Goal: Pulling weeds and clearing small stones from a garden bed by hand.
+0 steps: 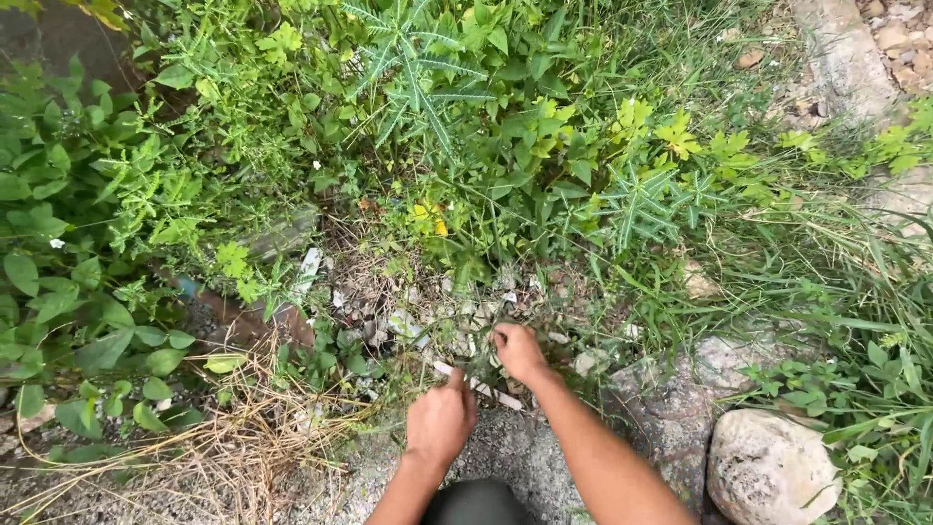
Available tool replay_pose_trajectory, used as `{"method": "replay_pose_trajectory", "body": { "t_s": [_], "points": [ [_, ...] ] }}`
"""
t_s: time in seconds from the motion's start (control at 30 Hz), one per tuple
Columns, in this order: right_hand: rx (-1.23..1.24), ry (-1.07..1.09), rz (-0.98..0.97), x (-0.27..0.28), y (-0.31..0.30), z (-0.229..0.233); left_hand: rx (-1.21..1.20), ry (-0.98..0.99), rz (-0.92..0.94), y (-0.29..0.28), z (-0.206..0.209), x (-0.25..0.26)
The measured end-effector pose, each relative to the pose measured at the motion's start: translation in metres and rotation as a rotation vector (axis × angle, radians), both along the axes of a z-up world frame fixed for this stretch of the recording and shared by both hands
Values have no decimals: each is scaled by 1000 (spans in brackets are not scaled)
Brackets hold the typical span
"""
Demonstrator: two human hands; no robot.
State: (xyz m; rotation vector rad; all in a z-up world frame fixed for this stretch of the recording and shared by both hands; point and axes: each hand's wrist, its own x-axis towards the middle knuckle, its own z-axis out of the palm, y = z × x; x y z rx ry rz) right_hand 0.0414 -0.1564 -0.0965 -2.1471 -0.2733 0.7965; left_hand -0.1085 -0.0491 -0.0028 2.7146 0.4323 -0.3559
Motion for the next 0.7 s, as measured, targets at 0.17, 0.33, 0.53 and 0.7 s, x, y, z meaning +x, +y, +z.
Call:
{"method": "replay_pose_trajectory", "body": {
  "t_s": [0.17, 0.33, 0.53, 0.7],
  "points": [
    [51, -33, 18, -10, -12, -4, 13, -100, -13, -10, 29, 11],
    [185, 165, -212, -10, -27, 23, -209, -249, 11, -13, 38, 31],
    [-8, 134, -204, -15, -33, 39, -360, -74, 118, -29, 48, 51],
    [-7, 121, -275, -25, -45, 22, -431, -65, 114, -34, 55, 48]
  ]
}}
